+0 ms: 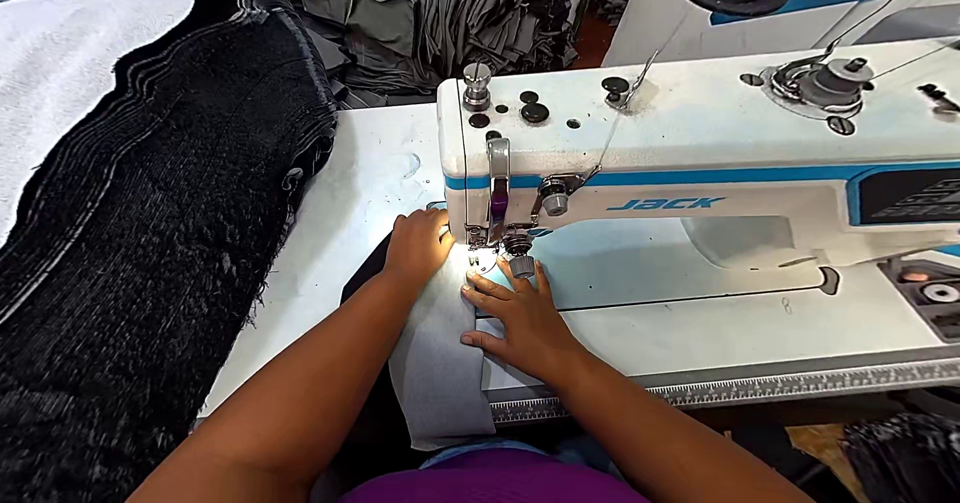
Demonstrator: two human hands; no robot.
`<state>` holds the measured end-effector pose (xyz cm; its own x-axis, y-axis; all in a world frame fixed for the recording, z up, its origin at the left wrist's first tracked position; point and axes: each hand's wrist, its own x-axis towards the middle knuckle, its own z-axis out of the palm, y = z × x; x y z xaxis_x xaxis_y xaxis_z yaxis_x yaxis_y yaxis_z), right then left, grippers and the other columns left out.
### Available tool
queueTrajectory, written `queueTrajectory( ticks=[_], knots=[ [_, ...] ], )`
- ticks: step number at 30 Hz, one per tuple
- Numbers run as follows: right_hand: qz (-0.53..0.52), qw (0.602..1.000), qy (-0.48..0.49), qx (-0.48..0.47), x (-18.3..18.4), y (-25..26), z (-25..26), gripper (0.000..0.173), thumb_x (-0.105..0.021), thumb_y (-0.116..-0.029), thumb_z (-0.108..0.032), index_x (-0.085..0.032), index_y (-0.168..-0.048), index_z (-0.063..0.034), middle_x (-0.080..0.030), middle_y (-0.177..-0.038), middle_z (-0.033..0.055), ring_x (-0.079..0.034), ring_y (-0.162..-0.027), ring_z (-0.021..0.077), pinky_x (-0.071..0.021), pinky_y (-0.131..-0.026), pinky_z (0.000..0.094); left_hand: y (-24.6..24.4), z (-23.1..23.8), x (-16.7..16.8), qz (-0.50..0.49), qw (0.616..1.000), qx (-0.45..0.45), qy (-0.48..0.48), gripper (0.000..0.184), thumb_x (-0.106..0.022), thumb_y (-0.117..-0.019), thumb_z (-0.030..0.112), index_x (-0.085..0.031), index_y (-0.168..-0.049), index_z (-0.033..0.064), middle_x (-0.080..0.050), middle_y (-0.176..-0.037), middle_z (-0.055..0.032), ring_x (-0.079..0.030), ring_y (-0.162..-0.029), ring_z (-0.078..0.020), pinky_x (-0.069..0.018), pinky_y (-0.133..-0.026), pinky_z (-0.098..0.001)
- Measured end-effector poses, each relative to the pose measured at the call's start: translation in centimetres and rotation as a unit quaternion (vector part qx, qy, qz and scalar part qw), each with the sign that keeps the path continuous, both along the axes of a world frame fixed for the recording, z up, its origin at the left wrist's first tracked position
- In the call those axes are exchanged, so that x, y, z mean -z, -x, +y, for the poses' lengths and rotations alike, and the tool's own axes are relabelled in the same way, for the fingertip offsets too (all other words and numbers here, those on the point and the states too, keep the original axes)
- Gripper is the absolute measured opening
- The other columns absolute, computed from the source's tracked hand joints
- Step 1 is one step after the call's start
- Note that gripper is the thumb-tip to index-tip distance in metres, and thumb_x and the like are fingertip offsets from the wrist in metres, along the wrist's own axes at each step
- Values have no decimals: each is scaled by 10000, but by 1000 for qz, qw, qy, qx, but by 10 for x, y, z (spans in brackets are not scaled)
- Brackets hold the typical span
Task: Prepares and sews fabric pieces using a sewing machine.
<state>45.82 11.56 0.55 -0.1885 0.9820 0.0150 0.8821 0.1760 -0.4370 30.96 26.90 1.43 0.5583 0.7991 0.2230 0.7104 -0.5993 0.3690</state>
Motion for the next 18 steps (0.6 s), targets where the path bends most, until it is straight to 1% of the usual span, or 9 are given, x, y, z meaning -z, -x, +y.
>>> queueTrajectory(
  ticks=[1, 4, 6, 7, 10, 11, 13, 16, 18],
  knots=[
    [3, 1000, -9, -1, 1, 0, 0, 584, -534, -975, -618, -632, -1424, -258, -519, -1549, -66, -261, -1550, 351, -69, -1170, 755, -2, 5, 0, -1, 1000, -3, -7, 185, -647, -974, 128, -718, -1017, -36, -727, -1040, -225, -681, -1046, -426, -467, -870, -643],
    [11, 999, -32, 3, 3, -1, 0, 522, -537, -1000, -553, -643, -1413, -253, -543, -1528, -65, -303, -1534, 345, -92, -1176, 743, -6, 15, -1, -7, 999, -15, -49, 160, -664, -961, 135, -734, -1000, -4, -731, -998, -203, -675, -1012, -421, -442, -858, -638],
    [17, 999, -37, 4, 4, -2, 1, 509, -540, -1002, -544, -648, -1407, -255, -546, -1525, -66, -314, -1530, 339, -99, -1181, 734, -10, 13, -6, -4, 998, -32, -62, 154, -672, -953, 125, -745, -1007, 1, -704, -1048, -199, -631, -1061, -431, -407, -889, -648],
    [20, 999, -41, 4, 5, -2, 2, 508, -538, -1000, -551, -659, -1395, -255, -553, -1519, -66, -319, -1528, 337, -103, -1181, 733, -11, 11, -7, -2, 997, -35, -73, 152, -671, -951, 116, -745, -1002, -7, -699, -1069, -206, -623, -1074, -437, -405, -895, -647],
    [34, 999, -35, 13, 4, -2, 5, 554, -523, -981, -623, -684, -1365, -257, -570, -1501, -74, -328, -1526, 315, -103, -1199, 709, -11, 8, -7, 26, 996, -35, -79, 165, -644, -976, 102, -733, -993, -36, -714, -1042, -223, -661, -1050, -442, -488, -880, -613],
    [39, 999, -30, 17, 2, -2, 6, 577, -543, -961, -645, -692, -1355, -250, -575, -1496, -71, -330, -1525, 308, -98, -1204, 701, -12, 6, -8, 29, 996, -37, -80, 168, -644, -976, 99, -728, -986, -47, -710, -1049, -230, -655, -1055, -447, -490, -875, -610],
    [39, 999, -11, 21, -1, -2, 7, 620, -592, -922, -667, -690, -1356, -236, -567, -1505, -66, -309, -1535, 298, -80, -1212, 692, -13, 0, -12, 24, 995, -45, -84, 168, -660, -960, 85, -729, -1010, -60, -691, -1124, -253, -631, -1106, -467, -467, -887, -628],
    [13, 999, 38, 15, -6, 3, 1, 722, -602, -893, -708, -620, -1432, -227, -485, -1577, -53, -246, -1558, 290, -59, -1231, 661, -7, -5, -15, 48, 997, -55, 3, 270, -642, -1010, 166, -706, -1153, -54, -648, -1212, -285, -598, -1182, -482, -487, -976, -616],
    [7, 998, 62, 3, -10, 12, -12, 767, -582, -896, -719, -577, -1470, -211, -456, -1599, -23, -230, -1563, 299, -66, -1235, 657, -1, -12, -19, 70, 994, -66, 60, 402, -673, -1006, 290, -672, -1215, -54, -620, -1270, -287, -558, -1235, -488, -479, -999, -617]
  ],
)
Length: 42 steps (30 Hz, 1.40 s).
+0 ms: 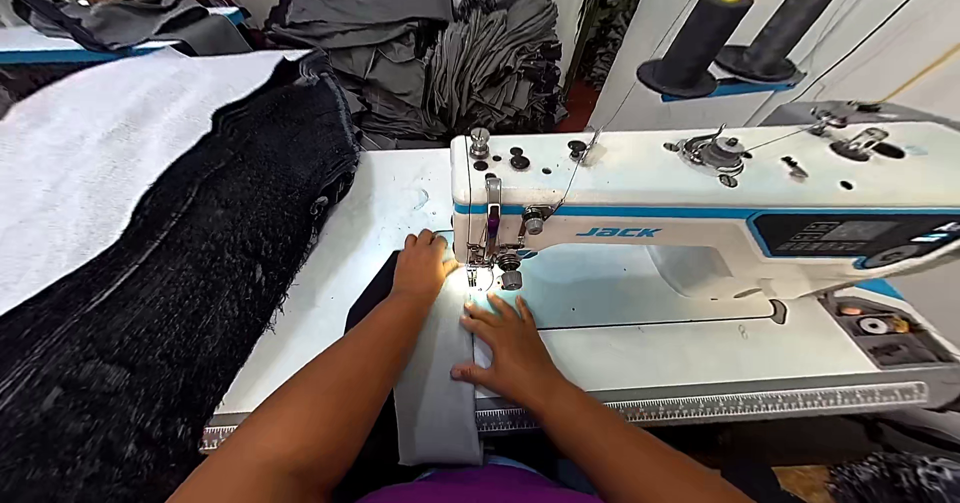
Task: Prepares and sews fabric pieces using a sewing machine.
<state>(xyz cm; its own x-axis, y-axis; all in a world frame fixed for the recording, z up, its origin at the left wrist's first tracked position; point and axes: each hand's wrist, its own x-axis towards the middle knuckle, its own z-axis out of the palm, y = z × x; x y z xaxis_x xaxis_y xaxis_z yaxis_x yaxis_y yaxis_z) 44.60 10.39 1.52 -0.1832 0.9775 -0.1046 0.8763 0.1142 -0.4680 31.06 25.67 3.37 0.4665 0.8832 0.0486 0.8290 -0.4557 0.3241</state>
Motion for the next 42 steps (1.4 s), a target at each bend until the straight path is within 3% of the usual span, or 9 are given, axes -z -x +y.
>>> queueTrajectory(
  ticks=[6, 10, 19, 23, 27, 31, 34, 38, 42],
  knots=[
    [14, 994, -104, -15, 8, 22, -38, 604, -505, -993, -607, -687, -1337, -145, -581, -1494, 30, -427, -1464, 369, -237, -1181, 683, 24, -37, 3, 12, 1000, 7, -6, 449, -693, -974, 411, -690, -1140, -7, -685, -1111, -196, -625, -1118, -394, -472, -945, -564],
    [13, 992, -123, -22, 11, 22, -40, 561, -496, -1011, -577, -709, -1299, -144, -602, -1470, 36, -451, -1446, 371, -273, -1174, 666, 24, -31, -7, 76, 995, 14, 61, 502, -649, -987, 470, -659, -1203, 17, -631, -1269, -167, -544, -1265, -369, -437, -1022, -541],
    [9, 983, -178, -33, 17, 21, -37, 525, -533, -993, -568, -741, -1232, -149, -654, -1403, 32, -530, -1381, 358, -364, -1132, 638, 15, -22, -30, 159, 978, 51, 128, 519, -581, -1022, 491, -658, -1235, 24, -650, -1249, -161, -558, -1260, -327, -381, -1063, -539],
    [40, 975, -216, -25, 22, 18, -39, 586, -635, -932, -555, -683, -1334, -130, -585, -1479, 101, -541, -1369, 368, -398, -1109, 629, 33, -27, -58, 15, 973, 75, 218, 342, -611, -1049, 248, -646, -1189, -63, -682, -1122, -234, -656, -1077, -339, -475, -1015, -518],
    [253, 933, -257, -14, 20, 16, -30, 955, -665, -851, -660, -493, -1463, 53, -462, -1538, 267, -464, -1428, 387, -394, -1134, 597, 83, -55, -120, -220, 913, 117, 324, 144, -590, -1016, 102, -672, -1106, 25, -705, -913, -23, -676, -823, -65, -576, -802, -283],
    [619, 777, -75, -86, -58, 39, -7, 779, -487, -999, -610, -479, -1431, 38, -631, -1362, 32, -598, -1248, 63, -494, -1077, 292, 109, -82, -166, -235, 907, 246, 246, 109, -628, -965, 174, -720, -996, 124, -715, -874, 115, -659, -813, 64, -562, -757, -159],
    [721, 682, 8, -121, -98, 57, -1, 276, -624, -1001, -432, -715, -1041, -175, -754, -958, -109, -708, -904, -7, -585, -853, 234, 116, -95, -186, -199, 908, 302, 211, 158, -618, -989, 193, -713, -1046, 81, -709, -899, 108, -638, -840, 100, -532, -763, -111],
    [686, 711, -90, -123, -109, 69, -7, 181, -580, -1044, -299, -688, -980, -168, -705, -885, -138, -668, -825, -49, -566, -780, 180, 124, -105, -191, -224, 931, 272, 93, 231, -696, -952, 362, -695, -917, 134, -655, -851, 114, -598, -785, 92, -498, -693, -94],
    [594, 762, -241, -84, -111, 71, -16, 228, -540, -1062, -283, -630, -997, -84, -646, -894, -104, -620, -833, -74, -545, -774, 144, 115, -105, -178, -279, 922, 268, 30, 228, -677, -967, 368, -661, -864, 165, -696, -1033, 89, -632, -962, 49, -520, -808, -127]
  ],
)
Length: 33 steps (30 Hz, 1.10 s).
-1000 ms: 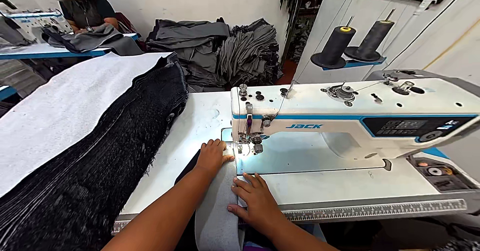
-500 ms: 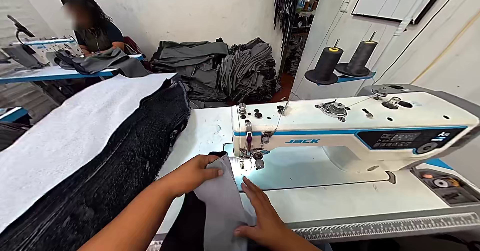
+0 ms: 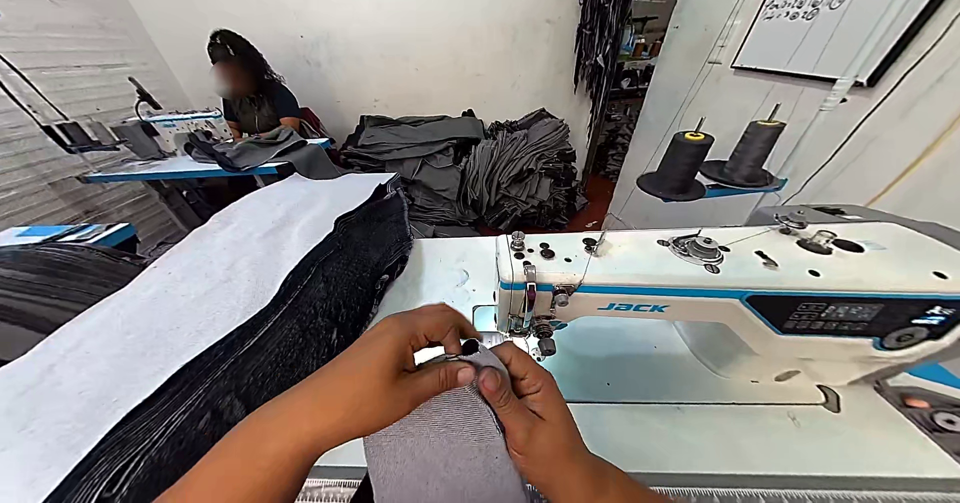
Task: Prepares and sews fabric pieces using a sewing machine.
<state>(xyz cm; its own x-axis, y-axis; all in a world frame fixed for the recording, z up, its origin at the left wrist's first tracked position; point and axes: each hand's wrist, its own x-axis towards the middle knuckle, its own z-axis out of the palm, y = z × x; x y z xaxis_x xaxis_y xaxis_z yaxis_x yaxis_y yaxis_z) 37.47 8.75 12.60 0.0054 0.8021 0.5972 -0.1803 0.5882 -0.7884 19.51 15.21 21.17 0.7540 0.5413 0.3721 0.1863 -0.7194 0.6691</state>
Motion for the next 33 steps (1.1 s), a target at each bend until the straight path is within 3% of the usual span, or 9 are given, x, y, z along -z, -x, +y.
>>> queueTrajectory(
  ticks=[5, 11, 16, 20, 22, 24, 27, 29, 33],
  knots=[
    [-97, 992, -73, 23, -16, -21, -2, 328, -443, -1091, -343, -604, -1059, -60, -637, -903, -80, -596, -865, -94, -511, -797, 119, -15, -12, 8, -40, 994, 4, -106, 236, -687, -963, 333, -638, -852, 131, -648, -834, 77, -659, -920, 23, -539, -971, -211],
    [-128, 977, -130, 108, -17, -29, -2, 195, -494, -1080, -260, -577, -1030, -91, -617, -863, -51, -598, -809, -77, -518, -764, 105, -29, -28, 19, -43, 995, -54, -72, 317, -585, -1018, 433, -639, -1128, 141, -579, -846, 112, -551, -746, 75, -470, -679, -80],
    [-136, 973, -126, 135, -16, -30, 2, 146, -527, -1070, -208, -591, -1023, -85, -620, -847, -44, -595, -758, -63, -516, -717, 104, -36, -32, 31, -28, 966, -153, -206, 379, -510, -1031, 448, -668, -841, 160, -563, -706, 102, -537, -629, 52, -438, -562, -111],
    [-112, 984, -9, 136, -8, -28, 2, 464, -575, -1030, -108, -443, -1468, -38, -658, -748, -52, -608, -658, -31, -533, -667, 152, -38, -9, 26, 55, 917, -161, -361, 341, -529, -1004, 311, -665, -771, 103, -577, -646, -4, -594, -540, -141, -465, -458, -313],
    [-120, 980, 140, 74, 15, -27, -4, 582, -593, -992, -83, -385, -1533, -33, -687, -765, -6, -648, -683, 20, -556, -690, 217, -40, 20, 37, 160, 916, -184, -318, 299, -609, -1008, 242, -695, -816, 30, -649, -714, -114, -682, -629, -298, -532, -526, -482],
    [-146, 953, 263, -32, 52, -21, -20, 405, -559, -989, -56, -561, -1380, 46, -718, -1139, 130, -688, -975, 99, -558, -891, 287, -47, 45, 62, 304, 912, -203, -185, 320, -581, -1058, 262, -719, -945, -3, -711, -911, -202, -712, -867, -416, -552, -727, -612],
    [-204, 863, 412, -209, 98, -17, -50, 406, -522, -1024, -80, -535, -1423, -9, -620, -1324, 141, -610, -880, 41, -507, -727, 240, -68, 51, 125, 417, 896, -152, -31, 384, -488, -1098, 292, -694, -1162, -26, -682, -1198, -228, -638, -1166, -422, -470, -994, -608],
    [-330, 808, 406, -271, 94, -31, -50, 452, -513, -1063, -137, -483, -1492, 3, -598, -1370, 227, -636, -978, 199, -509, -849, 381, -78, 44, 153, 392, 906, -156, 25, 388, -501, -1093, 313, -676, -1197, -18, -667, -1236, -190, -613, -1206, -360, -418, -1056, -553],
    [-580, 784, 221, 20, 81, -60, -26, 345, -611, -1013, -331, -745, -1194, -70, -739, -1090, 187, -694, -1065, 392, -511, -931, 609, -98, 43, 172, 272, 931, -223, 96, 314, -670, -1004, 336, -747, -1126, 57, -723, -1128, -112, -639, -1124, -274, -364, -1078, -533]
  ],
)
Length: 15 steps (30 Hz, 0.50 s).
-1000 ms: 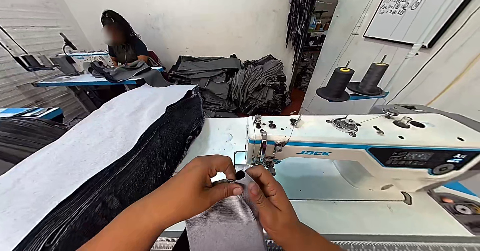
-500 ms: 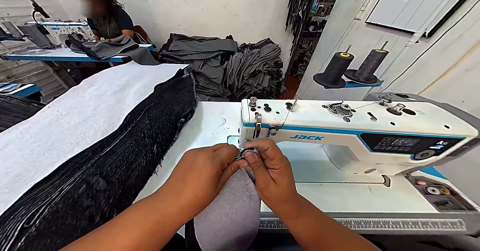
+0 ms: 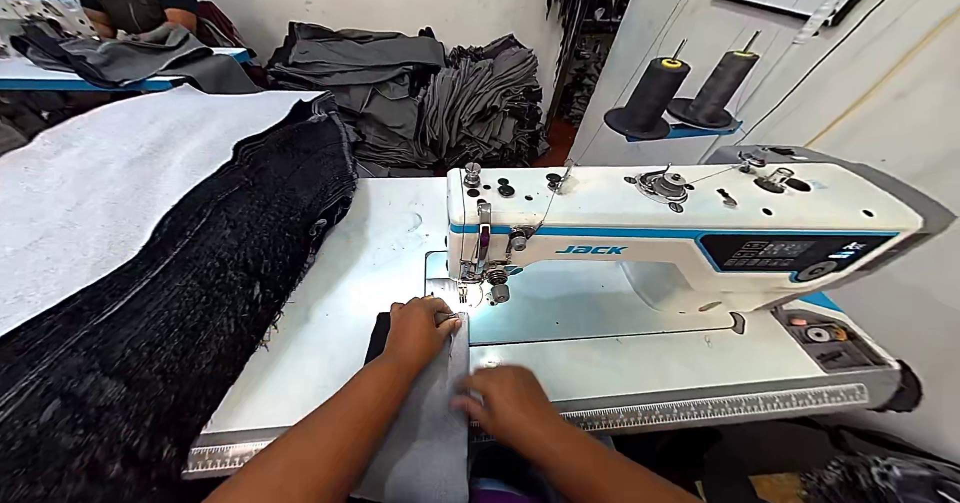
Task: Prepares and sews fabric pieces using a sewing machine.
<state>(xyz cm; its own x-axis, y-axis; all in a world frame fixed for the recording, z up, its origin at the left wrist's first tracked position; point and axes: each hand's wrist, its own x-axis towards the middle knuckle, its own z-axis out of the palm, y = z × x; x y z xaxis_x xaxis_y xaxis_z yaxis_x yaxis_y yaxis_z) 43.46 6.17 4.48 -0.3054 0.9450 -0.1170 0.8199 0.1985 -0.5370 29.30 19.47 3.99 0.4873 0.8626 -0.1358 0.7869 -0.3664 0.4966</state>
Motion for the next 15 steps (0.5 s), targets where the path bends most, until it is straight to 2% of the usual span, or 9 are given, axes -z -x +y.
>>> queueTrajectory(
  ticks=[1, 2, 3, 4, 5, 7, 15],
  knots=[
    [-21, 998, -50, 20, 6, -8, 12, 430, -652, -979, -394, -719, -1278, -92, -707, -1224, 164, -632, -1183, 396, -457, -1004, 618, -3, 3, 5, -17, 1000, 4, -11, 295, -679, -999, 323, -757, -1102, 58, -730, -1098, -109, -645, -1102, -273, -370, -1062, -537],
    [-40, 997, -48, 33, 11, -15, 24, 579, -641, -960, -508, -646, -1394, -126, -621, -1423, 115, -516, -1359, 384, -349, -1111, 634, -5, 8, 9, -32, 999, 14, -25, 277, -679, -1000, 302, -762, -1085, 51, -731, -1071, -115, -649, -1077, -280, -381, -1041, -543],
    [-54, 997, -20, 43, 16, -21, 35, 717, -600, -941, -621, -551, -1493, -167, -491, -1572, 49, -351, -1501, 354, -203, -1196, 652, -7, 14, 11, -41, 998, 24, -37, 265, -670, -1007, 280, -762, -1081, 42, -729, -1060, -125, -651, -1065, -291, -392, -1022, -553],
    [-59, 997, 4, 51, 19, -24, 44, 794, -571, -921, -687, -486, -1544, -202, -397, -1638, -3, -223, -1563, 328, -87, -1218, 670, -8, 21, 13, -42, 998, 33, -46, 255, -656, -1016, 266, -759, -1083, 42, -727, -1067, -129, -651, -1072, -298, -400, -1011, -560],
    [-60, 996, 17, 58, 20, -26, 51, 823, -563, -908, -716, -462, -1559, -222, -360, -1656, -32, -161, -1581, 312, -28, -1215, 684, -9, 27, 15, -42, 997, 39, -53, 246, -643, -1023, 253, -758, -1086, 45, -727, -1083, -130, -651, -1086, -302, -406, -1008, -566],
    [-63, 995, 27, 69, 21, -25, 59, 827, -557, -903, -730, -458, -1562, -239, -360, -1655, -49, -127, -1589, 297, 11, -1210, 691, -10, 36, 16, -47, 995, 45, -69, 227, -642, -1020, 229, -762, -1081, 46, -731, -1083, -129, -654, -1085, -302, -414, -993, -568],
    [-70, 994, 39, 69, 17, -20, 61, 842, -531, -901, -751, -443, -1569, -246, -357, -1656, -57, -131, -1588, 307, 13, -1201, 702, -7, 41, 12, -25, 996, 61, -68, 239, -639, -1023, 233, -758, -1081, 34, -730, -1058, -123, -649, -1068, -292, -403, -999, -531]
  ],
)
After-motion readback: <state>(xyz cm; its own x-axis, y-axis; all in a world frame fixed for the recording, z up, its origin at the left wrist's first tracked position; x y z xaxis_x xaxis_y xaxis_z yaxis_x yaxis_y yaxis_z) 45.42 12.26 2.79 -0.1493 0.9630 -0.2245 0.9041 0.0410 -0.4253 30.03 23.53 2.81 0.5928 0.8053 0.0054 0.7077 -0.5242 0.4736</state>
